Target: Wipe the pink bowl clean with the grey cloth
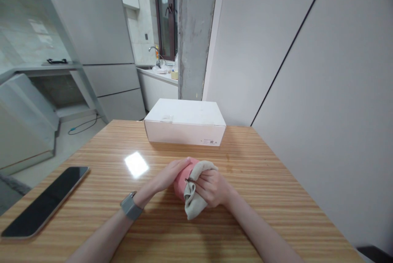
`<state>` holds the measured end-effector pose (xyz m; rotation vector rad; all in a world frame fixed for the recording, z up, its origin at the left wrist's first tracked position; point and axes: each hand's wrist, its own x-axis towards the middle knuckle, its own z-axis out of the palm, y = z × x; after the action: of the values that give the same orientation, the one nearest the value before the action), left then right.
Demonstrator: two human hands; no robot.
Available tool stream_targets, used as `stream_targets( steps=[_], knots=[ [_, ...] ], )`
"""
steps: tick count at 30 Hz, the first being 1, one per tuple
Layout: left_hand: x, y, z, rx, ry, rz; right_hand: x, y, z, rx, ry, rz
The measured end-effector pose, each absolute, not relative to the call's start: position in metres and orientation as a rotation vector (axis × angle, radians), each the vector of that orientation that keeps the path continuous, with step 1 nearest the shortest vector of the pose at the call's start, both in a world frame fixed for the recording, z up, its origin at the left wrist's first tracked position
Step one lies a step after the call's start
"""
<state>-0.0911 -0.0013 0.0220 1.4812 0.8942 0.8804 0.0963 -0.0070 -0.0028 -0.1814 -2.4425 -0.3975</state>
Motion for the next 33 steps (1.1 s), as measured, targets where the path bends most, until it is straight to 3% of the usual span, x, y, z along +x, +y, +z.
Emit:
stream_targets(
  steps=[9,17,24,33],
  knots=[
    [-0.083,-0.016,0.016,1.458,0.822,0.993,0.109,0.004,-0.007,-0.501,-2.132,-0.397],
    [-0.078,-0.004,0.002,0.989,0.653,1.02,0.098,-0.004,-0.005,-0.236,-2.261,-0.505],
    [-0.09,-0.001,0.009,1.234,0.845,0.844,0.092,-0.006,-0.009,-0.102,-2.331,-0.519],
    [-0.09,-0.01,0.018,1.575,0.901,0.946,0.106,0.002,-0.005,-0.361,-2.247,-0.344]
  ],
)
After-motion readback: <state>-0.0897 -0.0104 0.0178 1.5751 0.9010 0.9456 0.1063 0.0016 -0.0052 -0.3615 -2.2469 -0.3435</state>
